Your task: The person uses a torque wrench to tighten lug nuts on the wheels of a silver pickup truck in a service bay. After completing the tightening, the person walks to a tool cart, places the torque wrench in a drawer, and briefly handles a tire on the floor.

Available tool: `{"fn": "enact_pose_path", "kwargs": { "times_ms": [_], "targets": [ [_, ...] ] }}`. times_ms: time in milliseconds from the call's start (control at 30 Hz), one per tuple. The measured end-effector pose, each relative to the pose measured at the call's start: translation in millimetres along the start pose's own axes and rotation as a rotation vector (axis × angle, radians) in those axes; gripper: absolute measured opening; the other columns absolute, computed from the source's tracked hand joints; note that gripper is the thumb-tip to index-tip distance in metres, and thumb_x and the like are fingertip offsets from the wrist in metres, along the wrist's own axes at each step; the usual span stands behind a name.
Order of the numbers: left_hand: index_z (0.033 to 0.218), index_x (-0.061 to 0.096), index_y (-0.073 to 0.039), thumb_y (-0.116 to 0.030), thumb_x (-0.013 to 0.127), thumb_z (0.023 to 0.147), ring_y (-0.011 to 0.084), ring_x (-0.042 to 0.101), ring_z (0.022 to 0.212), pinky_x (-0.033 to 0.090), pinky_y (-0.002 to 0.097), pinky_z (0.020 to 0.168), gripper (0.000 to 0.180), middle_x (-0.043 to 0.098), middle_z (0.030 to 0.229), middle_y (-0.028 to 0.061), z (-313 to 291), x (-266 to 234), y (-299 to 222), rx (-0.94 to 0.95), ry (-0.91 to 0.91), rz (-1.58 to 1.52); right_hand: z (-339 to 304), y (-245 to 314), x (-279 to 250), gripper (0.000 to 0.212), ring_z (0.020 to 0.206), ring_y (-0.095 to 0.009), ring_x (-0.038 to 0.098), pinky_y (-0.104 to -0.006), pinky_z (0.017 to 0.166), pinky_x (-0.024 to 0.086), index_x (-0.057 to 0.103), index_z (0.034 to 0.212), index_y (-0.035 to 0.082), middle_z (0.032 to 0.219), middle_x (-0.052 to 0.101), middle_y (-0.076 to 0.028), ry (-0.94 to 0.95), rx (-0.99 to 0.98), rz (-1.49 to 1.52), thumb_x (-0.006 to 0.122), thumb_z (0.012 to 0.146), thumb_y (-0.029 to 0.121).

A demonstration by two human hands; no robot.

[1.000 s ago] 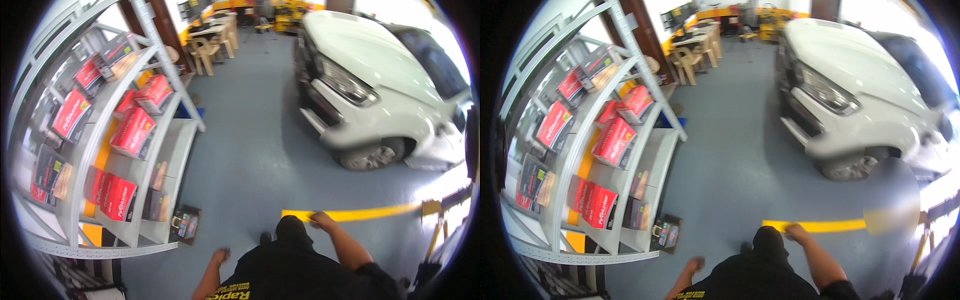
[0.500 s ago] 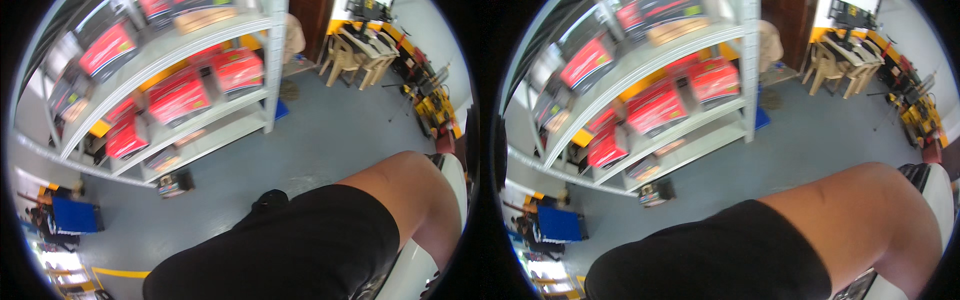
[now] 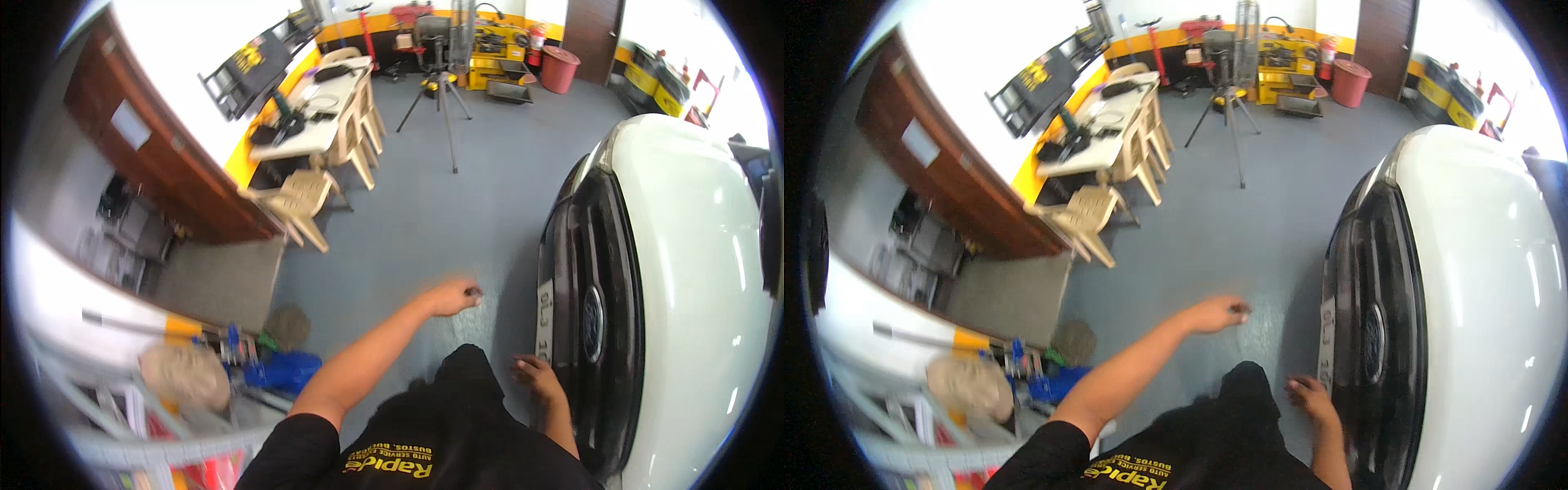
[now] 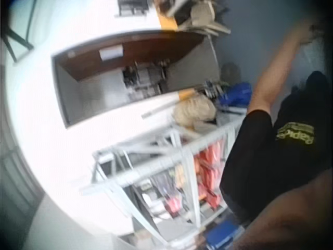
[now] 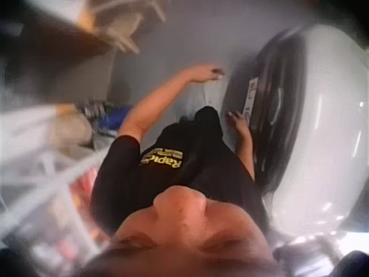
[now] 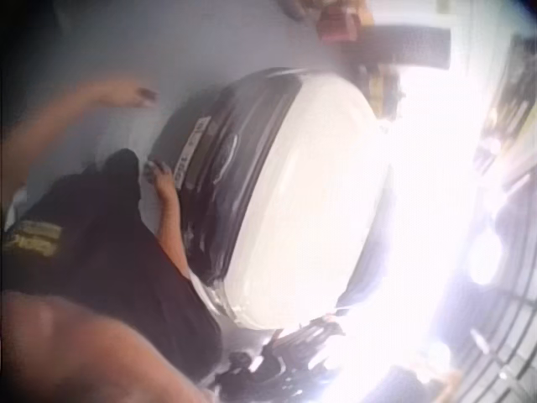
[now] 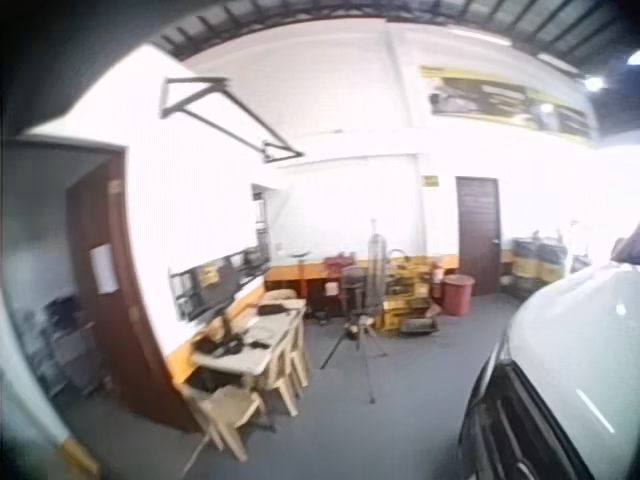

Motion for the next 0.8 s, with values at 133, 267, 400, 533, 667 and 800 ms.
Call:
{"fn": "enact_pose_path", "kwargs": {
  "times_ms": [133, 267, 400, 533, 667, 800],
  "targets": [
    [0.14, 0.056, -0.008, -0.041, 0.056, 0.1, 0.028, 0.06, 0.123, 0.046, 0.0426, 0.104, 0.052, 0.063, 0.135, 0.0153, 126.5, -101.9, 98.8, -0.191, 0.159, -0.219, 131.5, 34.2, -71.6, 0.038, 0.1, -0.023, 0.067, -0.0353, 0.083, 0.053, 0.063, 0.129, 0.002, 0.113, 0.07, -0.01, -0.229, 0.105, 0.143, 0.063, 0.099, 0.025],
    [0.153, 0.04, -0.017, -0.068, 0.039, 0.1, 0.034, 0.054, 0.13, 0.043, 0.052, 0.11, 0.073, 0.049, 0.152, 0.0159, 274.5, -224.7, 134.1, 0.035, -0.018, -1.478, 324.7, 167.1, -100.8, 0.057, 0.106, -0.024, 0.063, -0.04, 0.088, 0.05, 0.057, 0.136, 0.002, 0.118, 0.066, -0.013, -0.139, -0.071, 0.364, 0.056, 0.1, 0.047],
    [0.159, 0.03, -0.023, -0.08, 0.021, 0.094, 0.0366, 0.029, 0.15, 0.022, 0.0628, 0.121, 0.087, 0.025, 0.166, 0.0146, 379.4, -370.6, 19.6, 0.411, 0.022, -1.857, 423.2, 468.9, -83.4, 0.09, 0.105, -0.024, 0.058, -0.0407, 0.093, 0.048, 0.04, 0.151, 0.002, 0.132, 0.059, -0.015, 0.139, -0.339, 0.416, 0.04, 0.097, 0.074],
    [0.161, 0.025, -0.024, -0.081, 0.019, 0.094, 0.0366, 0.026, 0.151, 0.021, 0.0621, 0.122, 0.089, 0.018, 0.168, 0.0135, 526.8, -468.7, -18.9, 0.448, 0.017, -1.787, 514.0, 664.0, -128.7, 0.095, 0.11, -0.026, 0.059, -0.0401, 0.095, 0.048, 0.036, 0.154, 0.001, 0.135, 0.057, -0.018, 0.218, -0.499, 0.322, 0.035, 0.097, 0.077],
    [0.161, 0.025, -0.024, -0.081, 0.021, 0.094, 0.0369, 0.027, 0.151, 0.022, 0.0605, 0.122, 0.088, 0.017, 0.168, 0.0141, 714.7, -535.9, -36.2, 0.437, 0.139, -1.763, 639.6, 755.0, -234.2, 0.094, 0.111, -0.025, 0.059, -0.0402, 0.095, 0.049, 0.036, 0.154, 0.002, 0.136, 0.057, -0.017, 0.098, -0.568, 0.368, 0.032, 0.097, 0.077],
    [0.16, 0.028, -0.023, -0.079, 0.026, 0.095, 0.037, 0.028, 0.15, 0.024, 0.0596, 0.122, 0.086, 0.021, 0.167, 0.0152, 920.7, -566.4, -89.8, 0.331, 0.341, -1.798, 736.6, 782.4, -360.2, 0.092, 0.113, -0.026, 0.06, -0.0409, 0.095, 0.05, 0.035, 0.155, 0.005, 0.14, 0.056, -0.018, -0.046, -0.537, 0.748, 0.032, 0.097, 0.077]
  ]
}}
Point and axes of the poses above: each hand's wrist, its own z-axis towards the middle knuckle, its own x-axis out of the palm, y = z × x, the point moved 8 cm from there along z, towards the middle knuckle
